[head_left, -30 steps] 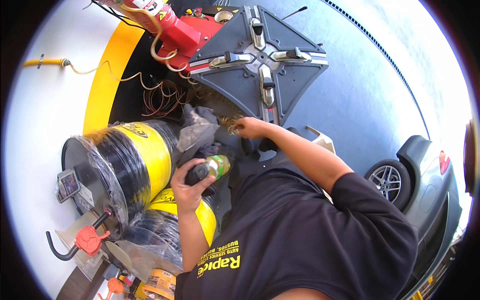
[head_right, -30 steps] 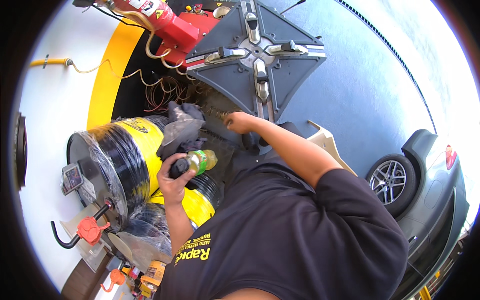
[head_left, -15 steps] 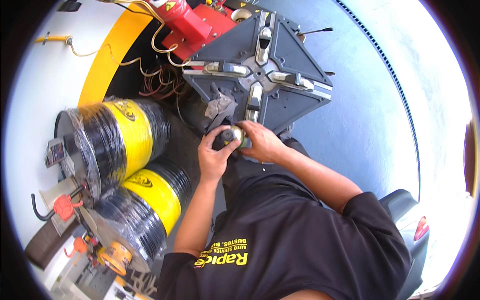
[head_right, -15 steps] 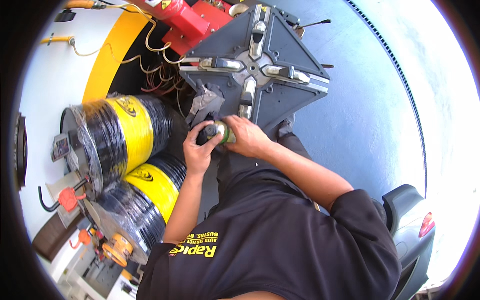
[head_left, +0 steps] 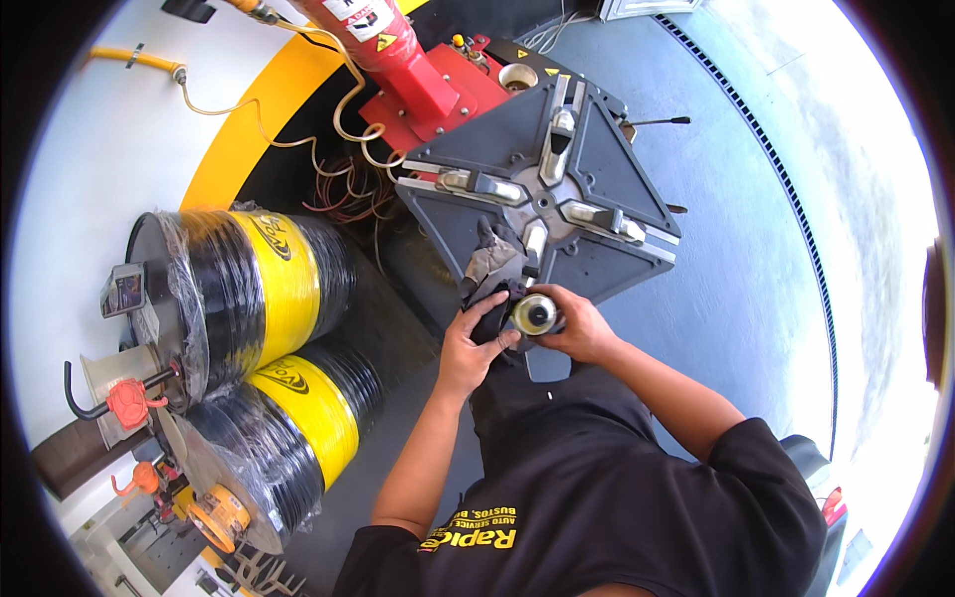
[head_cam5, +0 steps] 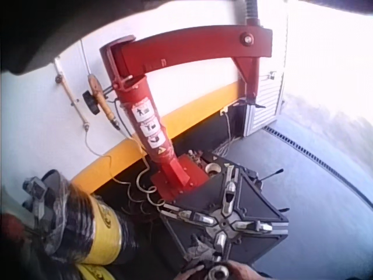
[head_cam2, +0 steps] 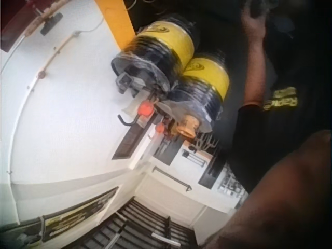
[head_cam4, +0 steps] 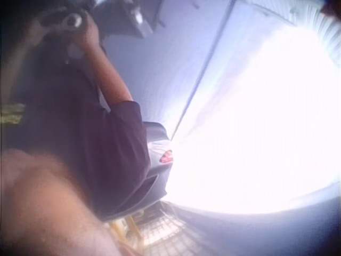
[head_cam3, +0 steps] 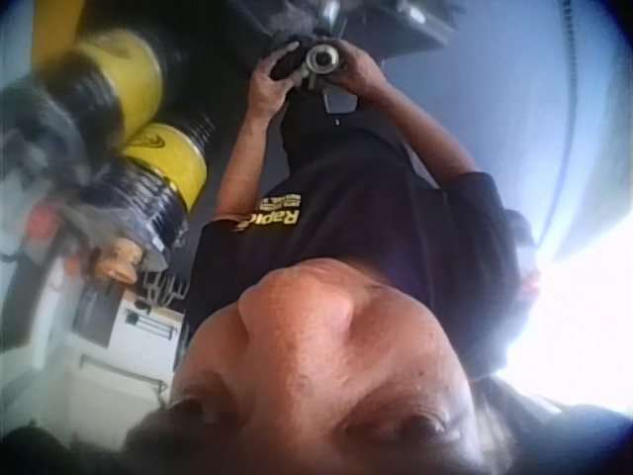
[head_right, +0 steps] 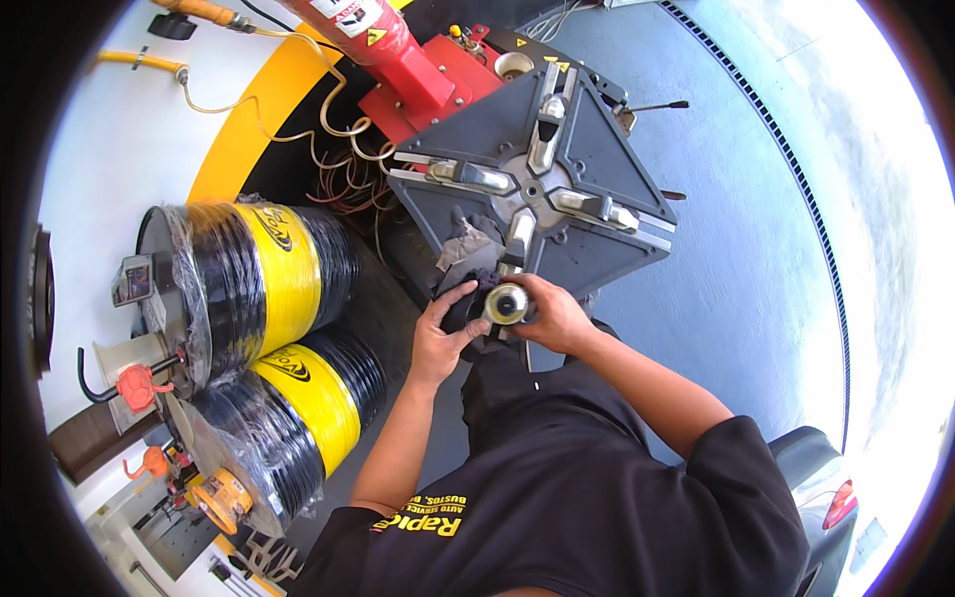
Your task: The person walks through an auto repair shop carrying a green bottle and a dark cloth, then sits on a plastic chair and wipes a red and grey machine with the cloth. The person repeatedly wipes the same areas of the machine's surface and control panel.
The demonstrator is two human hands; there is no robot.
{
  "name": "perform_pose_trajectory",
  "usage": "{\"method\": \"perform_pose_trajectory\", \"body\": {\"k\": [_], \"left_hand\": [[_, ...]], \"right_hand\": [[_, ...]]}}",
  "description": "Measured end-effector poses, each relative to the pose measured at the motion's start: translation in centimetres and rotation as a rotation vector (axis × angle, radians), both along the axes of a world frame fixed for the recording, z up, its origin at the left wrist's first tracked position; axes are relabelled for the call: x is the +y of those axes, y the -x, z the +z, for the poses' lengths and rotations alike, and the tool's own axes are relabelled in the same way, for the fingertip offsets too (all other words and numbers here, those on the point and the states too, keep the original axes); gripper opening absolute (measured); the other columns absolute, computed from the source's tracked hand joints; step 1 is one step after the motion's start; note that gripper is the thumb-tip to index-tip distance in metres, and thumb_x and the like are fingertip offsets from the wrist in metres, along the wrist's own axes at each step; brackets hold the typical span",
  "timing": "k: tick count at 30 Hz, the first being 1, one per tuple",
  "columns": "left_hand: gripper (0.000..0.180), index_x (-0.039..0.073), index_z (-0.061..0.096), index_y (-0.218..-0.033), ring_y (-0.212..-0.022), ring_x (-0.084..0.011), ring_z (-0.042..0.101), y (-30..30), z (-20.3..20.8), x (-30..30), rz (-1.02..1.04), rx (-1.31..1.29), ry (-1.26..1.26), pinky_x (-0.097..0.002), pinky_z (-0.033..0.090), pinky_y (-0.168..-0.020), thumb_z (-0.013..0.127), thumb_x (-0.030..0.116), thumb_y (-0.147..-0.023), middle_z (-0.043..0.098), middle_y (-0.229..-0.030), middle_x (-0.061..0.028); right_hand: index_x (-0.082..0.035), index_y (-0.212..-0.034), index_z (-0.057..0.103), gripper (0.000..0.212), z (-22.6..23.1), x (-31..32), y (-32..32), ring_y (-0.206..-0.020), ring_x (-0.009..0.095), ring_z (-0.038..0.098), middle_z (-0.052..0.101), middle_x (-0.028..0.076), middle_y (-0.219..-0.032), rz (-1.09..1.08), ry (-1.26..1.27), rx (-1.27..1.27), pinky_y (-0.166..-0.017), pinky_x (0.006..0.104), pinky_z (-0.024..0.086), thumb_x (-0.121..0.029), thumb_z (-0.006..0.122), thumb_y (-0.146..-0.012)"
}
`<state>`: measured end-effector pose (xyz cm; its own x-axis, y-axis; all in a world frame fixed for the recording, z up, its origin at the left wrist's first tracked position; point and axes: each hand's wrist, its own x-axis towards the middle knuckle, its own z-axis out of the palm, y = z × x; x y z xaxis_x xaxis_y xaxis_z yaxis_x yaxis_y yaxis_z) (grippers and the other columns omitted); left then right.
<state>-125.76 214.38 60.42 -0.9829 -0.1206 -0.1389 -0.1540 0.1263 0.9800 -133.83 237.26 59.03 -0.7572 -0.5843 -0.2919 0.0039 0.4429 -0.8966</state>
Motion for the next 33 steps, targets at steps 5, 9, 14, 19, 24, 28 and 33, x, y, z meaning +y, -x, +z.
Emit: {"method": "perform_pose_trajectory", "body": {"k": [5, 9, 14, 19, 24, 28, 33], "left_hand": [[0.037, 0.002, 0.075, -0.134, -0.119, -0.0156, 0.068, 0.7, -2.9, -4.0, 0.051, -0.062, -0.117, -0.0308, 0.051, -0.108, 0.08, 0.007, -0.098, 0.076, -0.128, -0.007], [0.033, 0.001, 0.076, -0.13, -0.117, -0.015, 0.067, 1.7, -6.2, -6.9, 0.162, -0.174, -0.271, -0.0293, 0.049, -0.108, 0.075, 0.001, -0.098, 0.075, -0.125, -0.0056], [0.034, 0.002, 0.076, -0.13, -0.117, -0.0175, 0.068, 3.3, -10.1, -7.7, 0.278, -0.311, -0.483, -0.0314, 0.052, -0.108, 0.072, -0.002, -0.097, 0.074, -0.127, -0.0077], [0.033, 0.001, 0.076, -0.13, -0.112, -0.0173, 0.071, 4.2, -16.1, -6.1, 0.413, -0.324, -0.578, -0.03, 0.054, -0.102, 0.071, 0.0, -0.098, 0.076, -0.123, -0.0099], [0.025, 0.0, 0.078, -0.123, -0.112, -0.0158, 0.068, 4.6, -23.0, -5.0, 0.517, -0.309, -0.257, -0.0302, 0.049, -0.105, 0.074, 0.002, -0.098, 0.075, -0.121, -0.0067], [0.025, -0.001, 0.078, -0.122, -0.118, -0.0187, 0.068, 5.7, -24.1, -6.4, 0.459, -0.167, -0.067, -0.0321, 0.048, -0.109, 0.075, 0.005, -0.098, 0.077, -0.124, -0.009], [0.035, 0.002, 0.076, -0.133, -0.131, -0.0236, 0.064, 9.7, -24.2, -8.2, 0.342, -0.082, 0.296, -0.0343, 0.042, -0.119, 0.074, 0.01, -0.099, 0.073, -0.135, -0.0131]], "right_hand": [[-0.008, -0.145, 0.061, 0.071, -1.4, 0.9, 0.1, -0.121, 0.019, 0.071, 0.073, 0.009, -0.133, -0.273, -0.001, 0.021, -0.101, 0.0368, 0.06, -0.009, 0.092, -0.081], [-0.009, -0.145, 0.06, 0.073, -3.4, 2.1, 0.5, -0.119, 0.03, 0.074, 0.076, 0.015, -0.126, -0.44, -0.012, 0.047, -0.101, 0.0417, 0.058, -0.015, 0.092, -0.08], [-0.009, -0.146, 0.06, 0.074, -7.3, 4.5, 2.4, -0.12, 0.03, 0.073, 0.075, 0.015, -0.128, -0.461, -0.113, 0.081, -0.1, 0.042, 0.058, -0.016, 0.093, -0.08], [-0.009, -0.146, 0.061, 0.072, -12.1, 7.5, 4.1, -0.121, 0.03, 0.073, 0.074, 0.013, -0.132, -0.363, -0.085, 0.055, -0.103, 0.0407, 0.059, -0.009, 0.091, -0.081], [-0.009, -0.144, 0.062, 0.07, -15.0, 9.2, 5.5, -0.129, 0.031, 0.072, 0.073, 0.013, -0.139, -0.311, -0.124, 0.105, -0.108, 0.0411, 0.056, -0.009, 0.091, -0.081], [-0.01, -0.143, 0.063, 0.071, -15.4, 9.7, 5.5, -0.132, 0.032, 0.07, 0.073, 0.012, -0.142, -0.288, -0.166, 0.089, -0.111, 0.0423, 0.055, -0.008, 0.091, -0.078], [-0.005, -0.147, 0.062, 0.075, -16.5, 10.2, 6.4, -0.136, 0.028, 0.066, 0.071, 0.013, -0.146, -0.183, -0.128, 0.183, -0.117, 0.0426, 0.052, 0.004, 0.09, -0.078]]}}
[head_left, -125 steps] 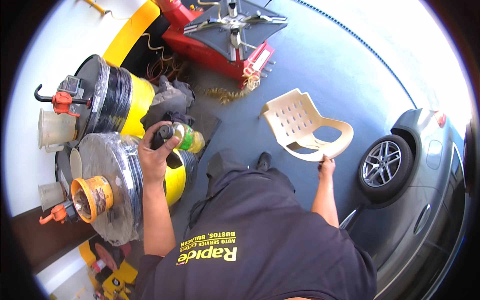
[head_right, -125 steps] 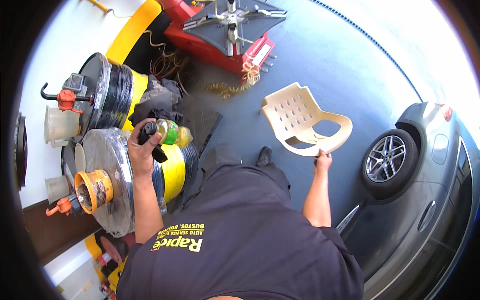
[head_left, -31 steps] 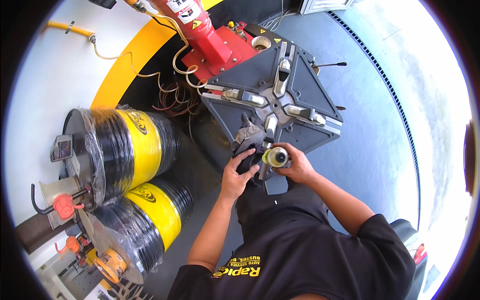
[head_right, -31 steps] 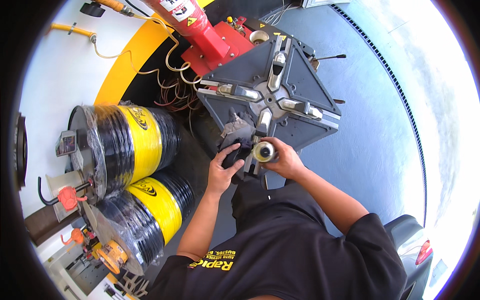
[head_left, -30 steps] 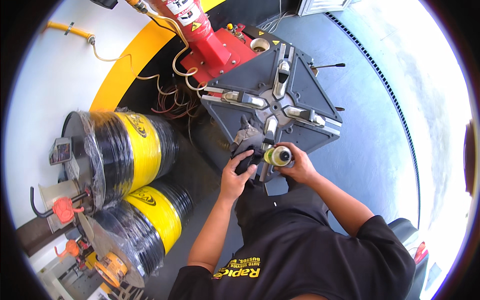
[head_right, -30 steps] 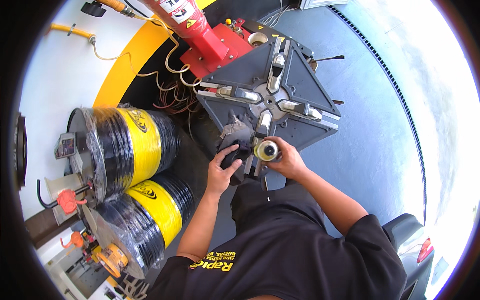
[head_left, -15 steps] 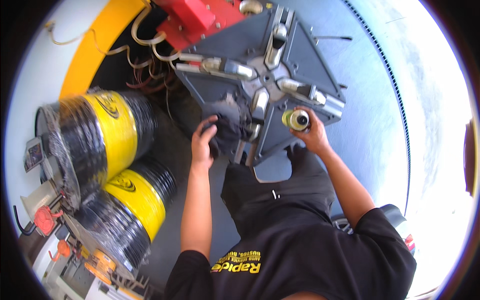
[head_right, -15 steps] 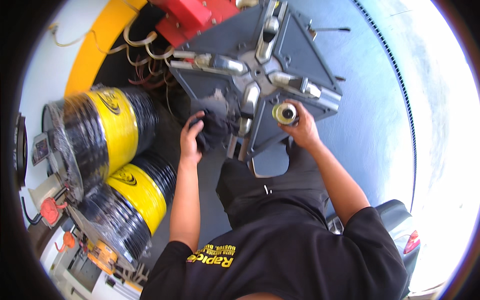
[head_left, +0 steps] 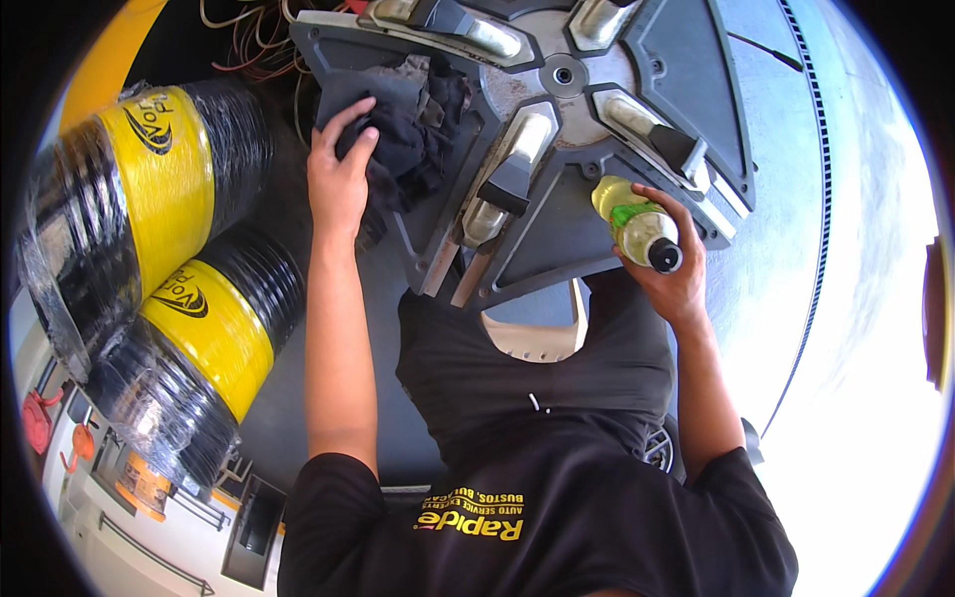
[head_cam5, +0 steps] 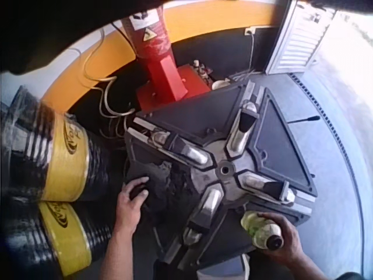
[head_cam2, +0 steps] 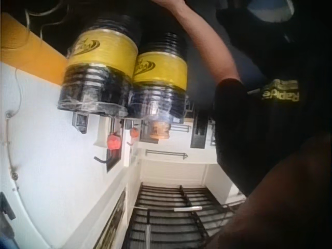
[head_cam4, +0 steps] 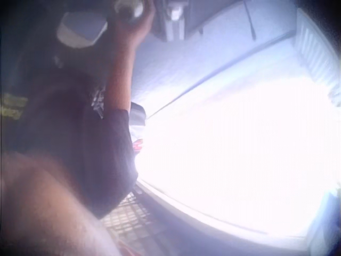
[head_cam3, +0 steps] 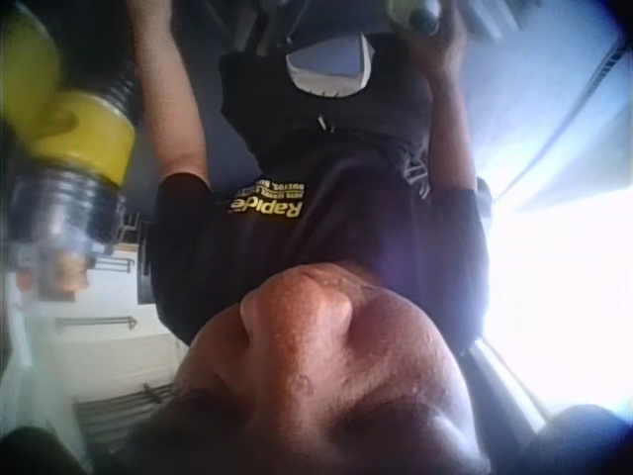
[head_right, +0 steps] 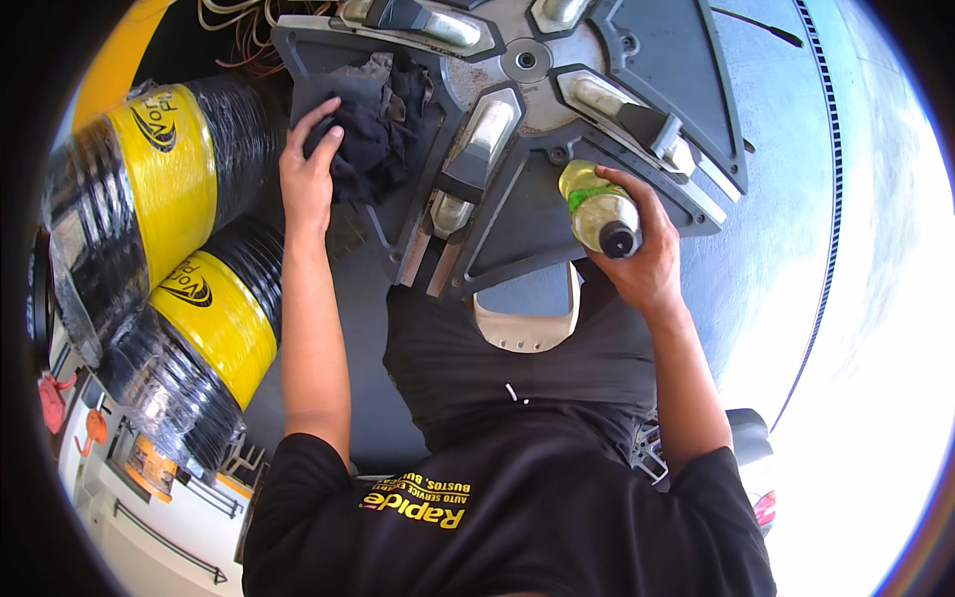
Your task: The person walks through an auto repair shop carrying a green bottle and a dark cloth, then sits on a plastic chair and wipes a red and grey machine with the cloth. The person repeatedly wipes the same areas of the machine's surface and control panel.
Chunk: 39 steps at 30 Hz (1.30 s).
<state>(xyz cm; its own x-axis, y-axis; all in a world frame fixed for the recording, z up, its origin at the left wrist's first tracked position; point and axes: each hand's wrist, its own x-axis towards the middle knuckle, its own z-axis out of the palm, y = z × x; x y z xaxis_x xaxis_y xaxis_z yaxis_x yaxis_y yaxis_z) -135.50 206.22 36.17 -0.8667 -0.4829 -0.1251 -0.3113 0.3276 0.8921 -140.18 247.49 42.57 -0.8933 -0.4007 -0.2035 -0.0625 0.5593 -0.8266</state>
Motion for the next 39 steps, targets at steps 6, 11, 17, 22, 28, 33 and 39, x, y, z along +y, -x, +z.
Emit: {"method": "perform_pose_trajectory", "body": {"k": [6, 11, 17, 22, 28, 33, 39], "left_hand": [[0.04, 0.007, 0.075, -0.139, -0.138, -0.0262, 0.062, 0.1, 1.1, 0.1, -0.027, -0.107, 0.029, -0.0348, 0.041, -0.121, 0.072, 0.012, -0.099, 0.069, -0.145, -0.0161], [0.053, 0.012, 0.063, -0.155, -0.153, -0.0306, 0.053, -1.3, 2.5, -1.2, -0.272, -0.273, 0.212, -0.0376, 0.036, -0.127, 0.069, 0.02, -0.103, 0.061, -0.16, -0.0187], [0.06, 0.014, 0.055, -0.162, -0.156, -0.0322, 0.049, -2.3, 2.9, -3.1, -0.44, -0.213, 0.433, -0.0377, 0.034, -0.129, 0.068, 0.026, -0.104, 0.057, -0.164, -0.0189], [0.052, 0.005, 0.067, -0.147, -0.127, -0.0322, 0.071, -6.3, 4.0, -4.2, -0.219, -0.01, 0.578, -0.0379, 0.05, -0.112, 0.069, 0.034, -0.103, 0.075, -0.135, -0.0222], [0.04, -0.002, 0.074, -0.132, -0.112, -0.0211, 0.074, -7.2, 0.4, -1.1, -0.159, 0.183, -0.266, -0.0331, 0.054, -0.103, 0.073, 0.023, -0.102, 0.079, -0.123, -0.0098], [0.036, -0.002, 0.074, -0.13, -0.106, -0.024, 0.076, -14.7, 2.3, 2.5, -0.032, 0.34, -0.458, -0.0401, 0.06, -0.098, 0.072, 0.02, -0.102, 0.078, -0.123, -0.0116], [0.036, 0.001, 0.07, -0.132, -0.11, -0.0251, 0.077, -25.0, 2.2, 13.0, -0.029, 0.403, -0.66, -0.0405, 0.061, -0.102, 0.072, 0.02, -0.101, 0.077, -0.123, -0.0131]], "right_hand": [[-0.004, -0.147, 0.06, 0.078, -2.4, 1.1, 0.2, -0.137, 0.029, 0.065, 0.069, 0.015, -0.146, -0.025, 0.14, -0.03, -0.117, 0.0451, 0.052, 0.004, 0.092, -0.076], [-0.006, -0.146, 0.062, 0.081, -3.8, 1.4, -0.1, -0.133, 0.029, 0.069, 0.072, 0.014, -0.142, -0.036, 0.167, 0.038, -0.116, 0.0458, 0.054, -0.001, 0.096, -0.073], [-0.004, -0.148, 0.06, 0.076, -6.3, 3.1, -0.5, -0.128, 0.028, 0.07, 0.073, 0.014, -0.135, -0.014, 0.1, 0.217, -0.112, 0.0439, 0.054, -0.014, 0.096, -0.083], [-0.001, -0.146, 0.061, 0.07, -8.4, 1.3, 0.2, -0.11, 0.02, 0.076, 0.079, 0.013, -0.12, -0.012, 0.279, 0.322, -0.098, 0.0372, 0.058, -0.028, 0.093, -0.089], [0.002, -0.145, 0.061, 0.075, -9.8, 1.8, 1.5, -0.104, 0.021, 0.074, 0.076, 0.017, -0.126, -0.061, 0.191, 0.48, -0.089, 0.0363, 0.058, -0.041, 0.091, -0.091], [-0.001, -0.158, 0.05, 0.083, -9.8, 4.4, -2.5, -0.1, 0.023, 0.074, 0.07, 0.019, -0.14, -0.165, 0.096, 0.588, -0.087, 0.0369, 0.059, -0.036, 0.088, -0.093], [-0.002, -0.159, 0.048, 0.071, -6.9, 4.2, -16.3, -0.104, 0.024, 0.075, 0.067, 0.02, -0.142, 0.087, 0.378, 0.191, -0.092, 0.0355, 0.061, -0.031, 0.078, -0.103]]}}
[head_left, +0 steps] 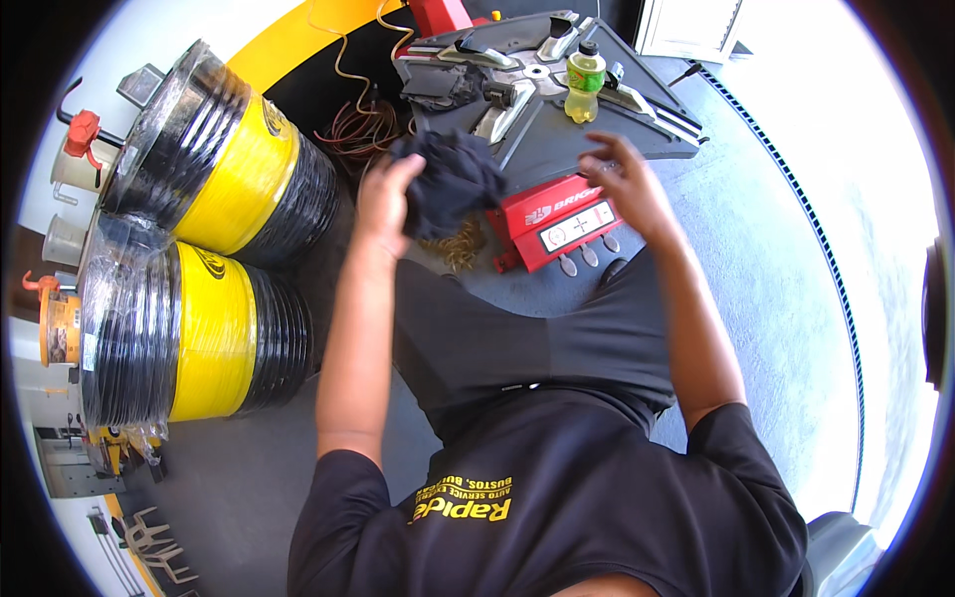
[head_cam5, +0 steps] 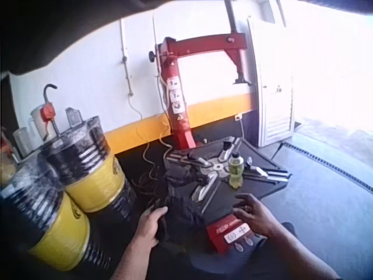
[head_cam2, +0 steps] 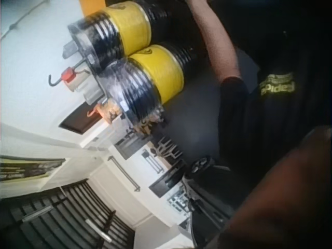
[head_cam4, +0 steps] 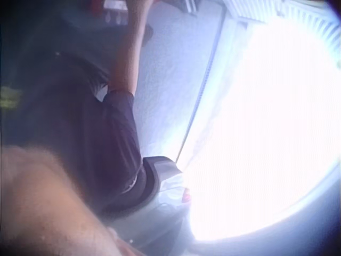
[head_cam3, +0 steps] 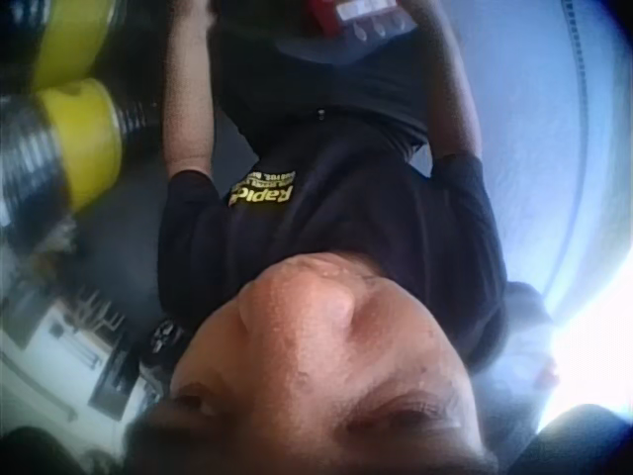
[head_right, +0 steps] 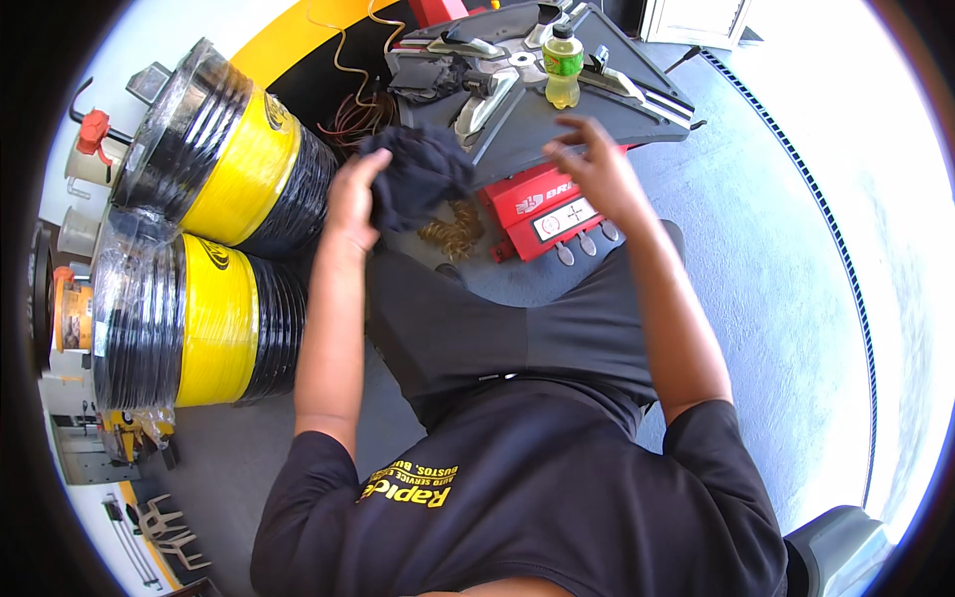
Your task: The person walks through an auto repair shop carrying a green bottle and a dark cloth, then sits on a plastic chair and wipes a red and grey machine with the cloth. The person repeatedly wipes the same areas of the machine's surface and control panel.
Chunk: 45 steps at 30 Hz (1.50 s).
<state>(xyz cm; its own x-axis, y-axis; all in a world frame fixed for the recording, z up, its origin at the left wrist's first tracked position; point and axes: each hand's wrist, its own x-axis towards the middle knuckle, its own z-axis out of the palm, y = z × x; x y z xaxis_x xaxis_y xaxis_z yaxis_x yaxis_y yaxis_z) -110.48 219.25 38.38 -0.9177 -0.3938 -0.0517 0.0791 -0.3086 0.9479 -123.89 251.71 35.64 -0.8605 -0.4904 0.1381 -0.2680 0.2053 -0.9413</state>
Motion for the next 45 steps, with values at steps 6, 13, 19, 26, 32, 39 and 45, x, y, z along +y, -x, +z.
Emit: {"method": "perform_pose_trajectory", "body": {"k": [6, 13, 19, 26, 32, 39, 45], "left_hand": [[0.078, -0.001, 0.039, -0.165, -0.141, -0.0203, 0.054, -3.6, -5.5, 13.2, -0.366, 0.135, -0.067, -0.0379, 0.044, -0.117, 0.066, 0.049, -0.11, 0.056, -0.155, -0.0122], [0.042, 0.005, 0.069, -0.143, -0.115, -0.0177, 0.072, -4.5, -4.6, 5.7, -0.437, -0.093, 0.31, -0.034, 0.054, -0.101, 0.064, 0.034, -0.113, 0.078, -0.13, -0.0105], [0.034, 0.004, 0.07, -0.139, -0.108, -0.0142, 0.073, -4.6, -5.8, 3.2, -0.22, -0.175, 0.296, -0.0307, 0.054, -0.096, 0.064, 0.023, -0.112, 0.078, -0.129, -0.0092], [0.033, 0.002, 0.071, -0.136, -0.106, -0.014, 0.073, -5.8, -6.8, 2.1, -0.166, -0.253, 0.364, -0.03, 0.054, -0.095, 0.065, 0.023, -0.112, 0.08, -0.124, -0.0093], [0.025, -0.003, 0.072, -0.129, -0.105, -0.0139, 0.073, -1.1, -5.4, -1.5, -0.038, -0.137, 0.491, -0.0284, 0.055, -0.096, 0.066, 0.013, -0.11, 0.081, -0.113, -0.0091], [0.023, -0.001, 0.077, -0.122, -0.109, -0.0194, 0.079, 12.9, -3.0, -7.2, 0.141, 0.132, 0.978, -0.0319, 0.058, -0.097, 0.065, 0.013, -0.108, 0.083, -0.115, -0.0119], [0.031, 0.012, 0.079, -0.128, -0.116, -0.0337, 0.076, 22.1, -3.6, -8.0, 0.215, -0.012, 1.316, -0.0424, 0.059, -0.101, 0.073, 0.027, -0.101, 0.079, -0.131, -0.0132]], "right_hand": [[-0.009, -0.157, 0.05, 0.06, -2.1, -3.6, -9.2, -0.133, 0.038, 0.066, 0.063, 0.025, -0.146, 0.123, -0.01, 0.177, -0.122, 0.046, 0.045, -0.019, 0.075, -0.104], [-0.004, -0.138, 0.054, 0.043, -5.2, 3.7, -3.1, -0.096, 0.021, 0.074, 0.078, 0.02, -0.11, -0.168, -0.065, -0.1, -0.086, 0.0378, 0.058, -0.012, 0.077, -0.102], [-0.002, -0.13, 0.062, 0.035, -3.6, 3.6, 0.6, -0.091, 0.012, 0.071, 0.08, 0.014, -0.105, -0.152, 0.021, -0.216, -0.082, 0.0302, 0.056, -0.014, 0.078, -0.101], [-0.003, -0.127, 0.068, 0.035, -3.5, 1.2, 0.9, -0.096, 0.014, 0.072, 0.079, 0.011, -0.105, 0.041, -0.068, -0.17, -0.089, 0.0313, 0.056, -0.016, 0.081, -0.098], [-0.005, -0.126, 0.07, 0.033, -2.7, 2.9, 0.2, -0.097, 0.013, 0.07, 0.076, 0.008, -0.103, 0.012, -0.044, -0.22, -0.09, 0.032, 0.056, -0.014, 0.081, -0.097], [-0.006, -0.133, 0.074, 0.031, -1.1, 2.5, 1.2, -0.105, 0.017, 0.073, 0.079, 0.009, -0.115, -0.096, -0.151, 0.048, -0.098, 0.0348, 0.057, -0.007, 0.07, -0.101], [-0.008, -0.135, 0.074, 0.032, 1.0, -0.7, 2.4, -0.113, 0.019, 0.073, 0.08, 0.011, -0.122, -0.088, -0.277, 0.169, -0.103, 0.0344, 0.055, -0.004, 0.064, -0.104]]}}
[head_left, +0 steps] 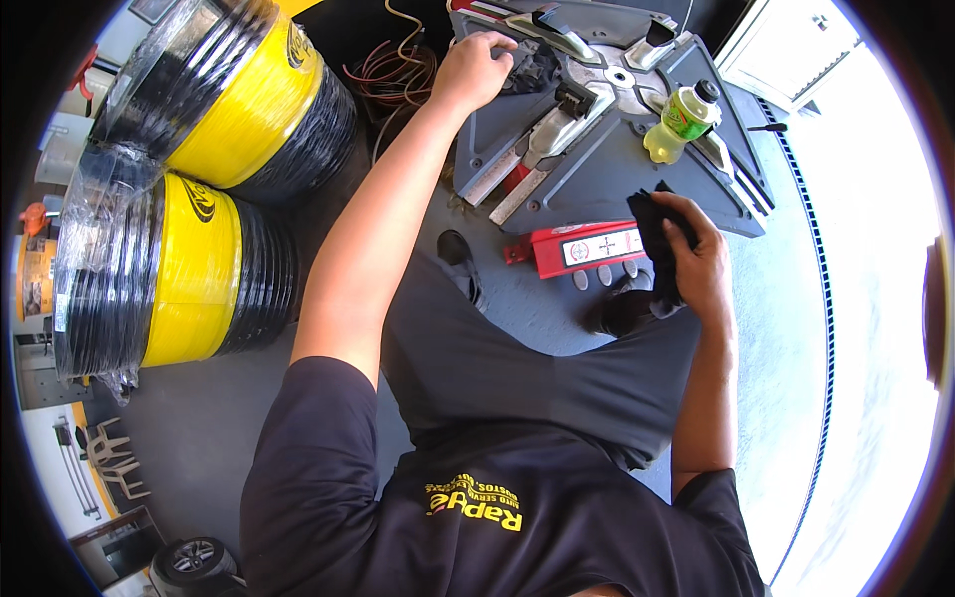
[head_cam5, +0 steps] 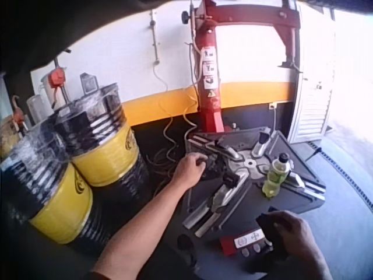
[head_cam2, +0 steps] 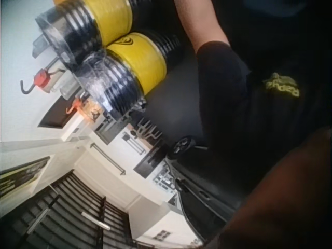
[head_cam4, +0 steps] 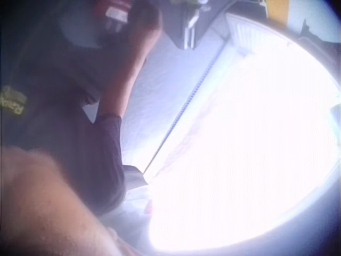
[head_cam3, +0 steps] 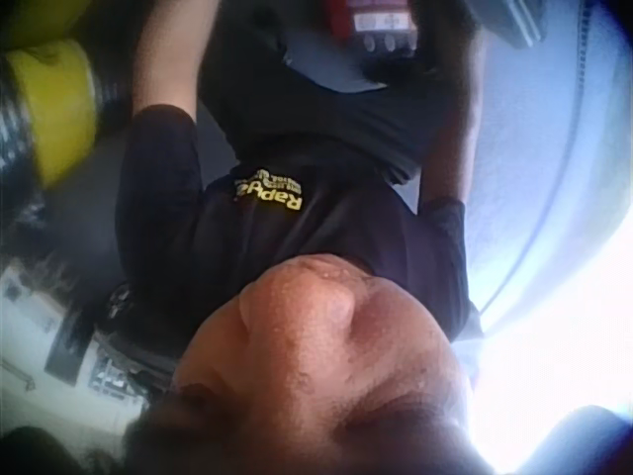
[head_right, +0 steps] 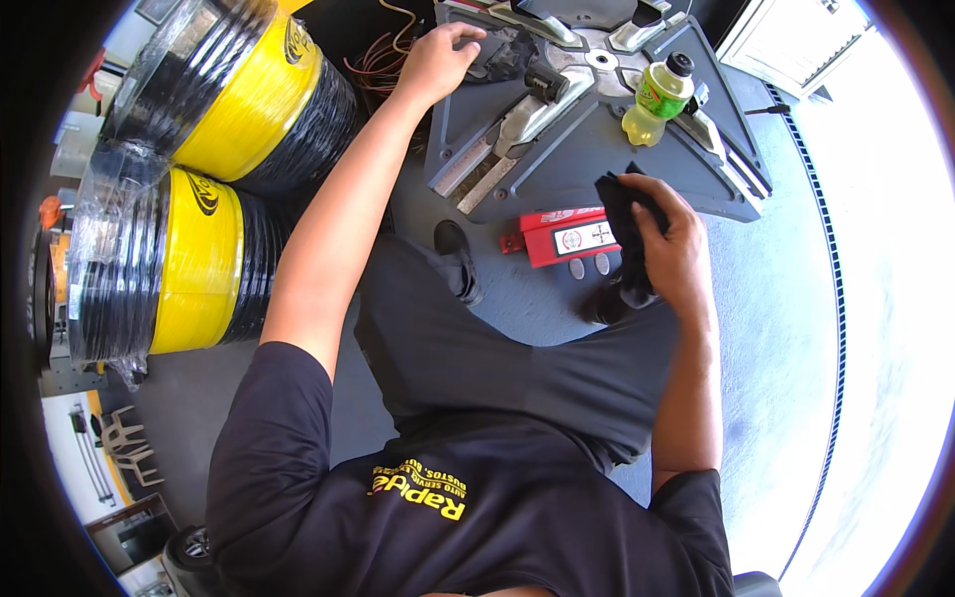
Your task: The person walks through an auto repair shop carrying a green bottle and a dark cloth, then sits on a plastic chair and wipes a red and grey machine with the cloth. The person repeatedly wipes the same areas of the machine's surface and control panel.
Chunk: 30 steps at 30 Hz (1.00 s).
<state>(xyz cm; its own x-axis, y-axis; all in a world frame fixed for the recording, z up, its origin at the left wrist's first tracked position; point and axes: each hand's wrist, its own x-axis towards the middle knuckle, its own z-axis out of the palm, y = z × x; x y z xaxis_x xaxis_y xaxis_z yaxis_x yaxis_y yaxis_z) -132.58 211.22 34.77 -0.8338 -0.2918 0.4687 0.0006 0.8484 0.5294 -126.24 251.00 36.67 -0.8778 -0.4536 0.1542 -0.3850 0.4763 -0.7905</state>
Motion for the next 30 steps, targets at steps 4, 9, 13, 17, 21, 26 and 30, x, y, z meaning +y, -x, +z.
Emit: {"method": "perform_pose_trajectory", "body": {"k": [4, 9, 13, 17, 21, 26, 30], "left_hand": [[0.046, 0.022, 0.072, -0.143, -0.144, -0.0373, 0.058, 2.2, -3.5, -3.0, -0.059, 0.098, 0.183, -0.05, 0.047, -0.121, 0.073, 0.04, -0.101, 0.062, -0.159, -0.0106], [0.056, 0.034, 0.06, -0.157, -0.157, -0.0371, 0.043, 3.1, -5.5, -2.6, 0.023, -0.304, 0.278, -0.0654, 0.041, -0.121, 0.065, 0.055, -0.105, 0.045, -0.174, -0.0027], [0.045, 0.028, 0.07, -0.144, -0.145, -0.0391, 0.056, 2.6, -4.9, -1.5, 0.012, -0.235, 0.321, -0.0511, 0.045, -0.122, 0.066, 0.052, -0.106, 0.058, -0.162, -0.005], [0.037, 0.023, 0.076, -0.133, -0.139, -0.0386, 0.061, 3.4, -3.9, -2.3, 0.037, -0.161, 0.229, -0.0507, 0.047, -0.118, 0.069, 0.046, -0.105, 0.066, -0.153, -0.0078], [0.037, 0.017, 0.078, -0.129, -0.138, -0.0381, 0.061, 4.5, -4.6, -2.8, 0.093, -0.017, 0.253, -0.0491, 0.046, -0.118, 0.072, 0.042, -0.103, 0.067, -0.15, -0.0114], [0.04, 0.021, 0.072, -0.135, -0.142, -0.037, 0.057, 4.6, -5.4, -2.7, 0.061, -0.099, 0.245, -0.0549, 0.047, -0.115, 0.075, 0.04, -0.1, 0.064, -0.152, -0.0059], [0.041, 0.014, 0.072, -0.135, -0.14, -0.0362, 0.059, 4.6, -4.9, -2.3, 0.064, -0.142, 0.295, -0.0479, 0.045, -0.118, 0.075, 0.038, -0.102, 0.065, -0.15, -0.0109]], "right_hand": [[-0.007, -0.13, 0.074, 0.027, 0.2, -3.0, 0.8, -0.107, 0.023, 0.075, 0.079, 0.015, -0.116, 0.088, -0.032, 0.084, -0.099, 0.0366, 0.056, -0.005, 0.065, -0.104], [-0.006, -0.127, 0.074, 0.026, -1.6, -3.5, 2.3, -0.102, 0.025, 0.076, 0.079, 0.016, -0.112, 0.109, -0.04, 0.083, -0.096, 0.0381, 0.057, -0.014, 0.071, -0.103], [-0.004, -0.118, 0.075, 0.03, -1.5, -1.9, 3.3, -0.105, 0.036, 0.077, 0.08, 0.018, -0.11, 0.076, -0.153, -0.056, -0.096, 0.0433, 0.056, -0.027, 0.076, -0.1], [-0.003, -0.109, 0.074, 0.032, -1.2, 0.3, 4.7, -0.089, 0.035, 0.076, 0.077, 0.02, -0.093, -0.104, -0.14, -0.065, -0.084, 0.0433, 0.058, -0.034, 0.078, -0.1], [-0.005, -0.108, 0.075, 0.033, -1.3, 3.1, 7.6, -0.09, 0.036, 0.077, 0.078, 0.021, -0.094, -0.327, -0.145, 0.065, -0.085, 0.0445, 0.058, -0.037, 0.078, -0.099], [-0.012, -0.126, 0.073, 0.034, -1.8, 4.9, 11.0, -0.11, 0.039, 0.075, 0.079, 0.02, -0.114, -0.498, -0.167, 0.142, -0.099, 0.048, 0.057, -0.035, 0.075, -0.1], [-0.015, -0.137, 0.067, 0.042, -3.4, 4.5, 11.9, -0.122, 0.038, 0.071, 0.072, 0.019, -0.131, -0.469, -0.207, 0.221, -0.105, 0.0487, 0.055, -0.03, 0.074, -0.099]]}}
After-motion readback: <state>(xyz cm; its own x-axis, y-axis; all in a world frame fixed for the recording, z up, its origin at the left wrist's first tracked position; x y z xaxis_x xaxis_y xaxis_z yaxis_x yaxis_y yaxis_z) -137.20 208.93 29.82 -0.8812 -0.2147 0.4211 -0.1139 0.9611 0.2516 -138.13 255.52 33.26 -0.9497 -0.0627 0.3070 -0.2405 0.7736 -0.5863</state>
